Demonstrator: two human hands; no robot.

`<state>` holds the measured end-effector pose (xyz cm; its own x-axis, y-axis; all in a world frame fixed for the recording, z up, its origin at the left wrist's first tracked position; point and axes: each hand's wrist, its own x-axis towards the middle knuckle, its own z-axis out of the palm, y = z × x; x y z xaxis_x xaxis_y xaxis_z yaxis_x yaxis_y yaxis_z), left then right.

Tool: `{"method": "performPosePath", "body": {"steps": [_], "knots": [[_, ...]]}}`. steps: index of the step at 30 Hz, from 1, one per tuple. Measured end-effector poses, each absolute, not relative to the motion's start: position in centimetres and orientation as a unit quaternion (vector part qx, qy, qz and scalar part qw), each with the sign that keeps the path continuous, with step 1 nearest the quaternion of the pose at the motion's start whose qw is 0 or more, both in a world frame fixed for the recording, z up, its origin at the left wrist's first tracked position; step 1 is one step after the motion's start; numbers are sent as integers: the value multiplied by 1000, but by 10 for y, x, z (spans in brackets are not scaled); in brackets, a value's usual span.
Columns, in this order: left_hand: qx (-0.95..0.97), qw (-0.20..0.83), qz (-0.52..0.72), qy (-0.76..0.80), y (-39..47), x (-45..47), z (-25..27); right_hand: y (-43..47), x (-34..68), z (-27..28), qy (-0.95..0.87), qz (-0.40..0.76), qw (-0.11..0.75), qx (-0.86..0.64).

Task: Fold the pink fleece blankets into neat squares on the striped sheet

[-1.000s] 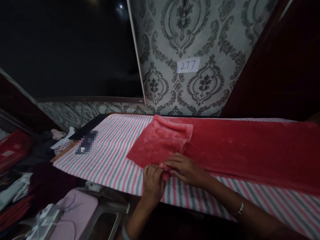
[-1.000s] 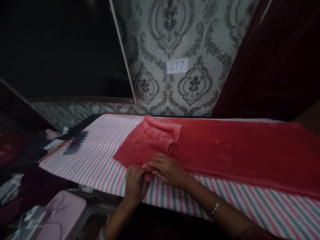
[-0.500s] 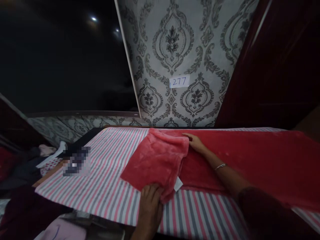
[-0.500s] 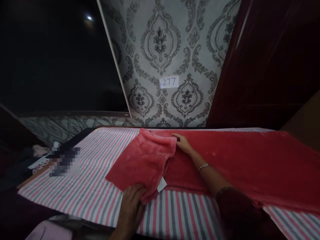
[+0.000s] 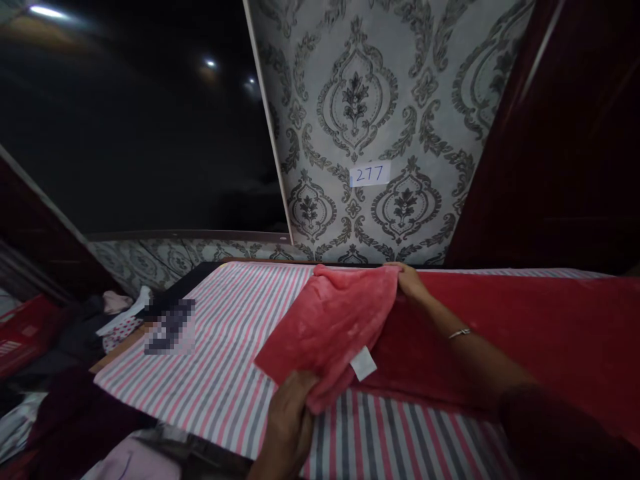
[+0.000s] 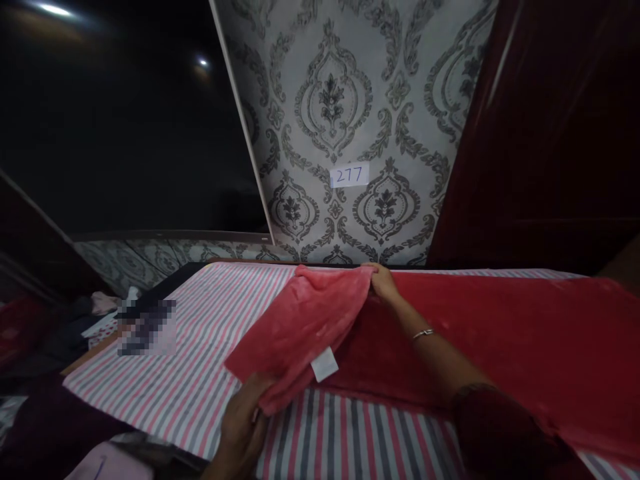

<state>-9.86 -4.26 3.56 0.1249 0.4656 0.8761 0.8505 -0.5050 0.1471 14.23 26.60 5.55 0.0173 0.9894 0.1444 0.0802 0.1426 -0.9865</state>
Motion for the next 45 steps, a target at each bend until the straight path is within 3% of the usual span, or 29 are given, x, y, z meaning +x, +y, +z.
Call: {"method": "performPosePath", "body": {"steps": [4,8,12,17,23,28,32,41,45], "knots": [[-708,162,-492,-480,-43,-123,92,261,134,105,-526,535,518,-412],[-577,146,-597,-539,-38,-159,135,258,93,180,-513,620,532,-263],[-437,132,-691,-561,-27,-195,155,256,18,237,-541,624,532,-188],[-348,152,-725,-574,-16,-245,149,260,-96,261,-577,587,517,-236],[-228,161,-740,-612,-7,-297,108,265,-211,229,-671,491,472,-293],[-168,118,-726,-656,0,-329,59,279,-269,174,-701,477,416,-328],[-149,150,-681,-701,6,-342,31,291,-295,125,-722,477,357,-352],[-252,194,-581,-749,10,-341,19,291,-265,62,-788,430,295,-327],[-241,166,-630,-720,10,-343,17,237,-201,53,-859,434,218,-164]]}}
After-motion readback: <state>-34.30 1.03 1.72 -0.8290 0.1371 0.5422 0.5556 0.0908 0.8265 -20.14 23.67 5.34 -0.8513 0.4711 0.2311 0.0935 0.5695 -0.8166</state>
